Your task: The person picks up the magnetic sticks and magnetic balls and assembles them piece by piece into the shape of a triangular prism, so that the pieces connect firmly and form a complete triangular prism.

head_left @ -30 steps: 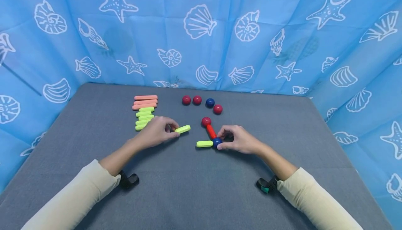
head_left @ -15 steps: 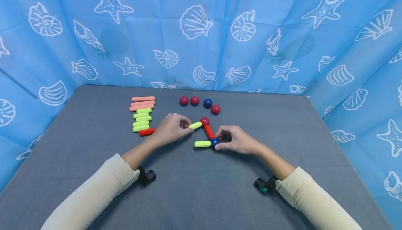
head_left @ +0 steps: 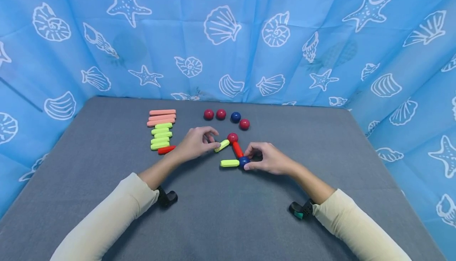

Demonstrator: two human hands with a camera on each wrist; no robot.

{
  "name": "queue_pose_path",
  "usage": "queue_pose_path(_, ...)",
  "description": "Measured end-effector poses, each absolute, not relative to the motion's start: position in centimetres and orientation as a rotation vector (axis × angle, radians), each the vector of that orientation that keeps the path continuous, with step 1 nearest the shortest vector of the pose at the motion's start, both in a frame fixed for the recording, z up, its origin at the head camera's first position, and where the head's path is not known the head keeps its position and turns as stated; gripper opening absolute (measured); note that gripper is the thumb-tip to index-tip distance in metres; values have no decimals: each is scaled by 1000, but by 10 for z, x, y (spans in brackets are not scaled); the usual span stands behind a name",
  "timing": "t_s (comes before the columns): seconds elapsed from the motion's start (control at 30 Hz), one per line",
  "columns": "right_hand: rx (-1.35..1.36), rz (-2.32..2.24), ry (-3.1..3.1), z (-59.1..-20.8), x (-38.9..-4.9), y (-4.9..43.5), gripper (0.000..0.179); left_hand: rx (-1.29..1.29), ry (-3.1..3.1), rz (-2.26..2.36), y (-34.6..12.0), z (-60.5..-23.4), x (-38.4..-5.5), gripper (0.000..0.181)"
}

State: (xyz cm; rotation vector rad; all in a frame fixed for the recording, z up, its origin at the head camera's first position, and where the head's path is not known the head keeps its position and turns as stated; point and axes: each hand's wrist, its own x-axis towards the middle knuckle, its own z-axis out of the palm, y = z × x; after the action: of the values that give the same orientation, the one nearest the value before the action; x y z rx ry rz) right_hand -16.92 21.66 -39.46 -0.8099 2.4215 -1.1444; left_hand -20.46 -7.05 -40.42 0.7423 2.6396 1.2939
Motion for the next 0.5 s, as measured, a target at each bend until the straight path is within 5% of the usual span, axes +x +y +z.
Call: queue_pose_path(0.5, -812, -1147, 2416, -394, -169, 216, 29, 356, 2875, 1391, -70, -404, -258, 54)
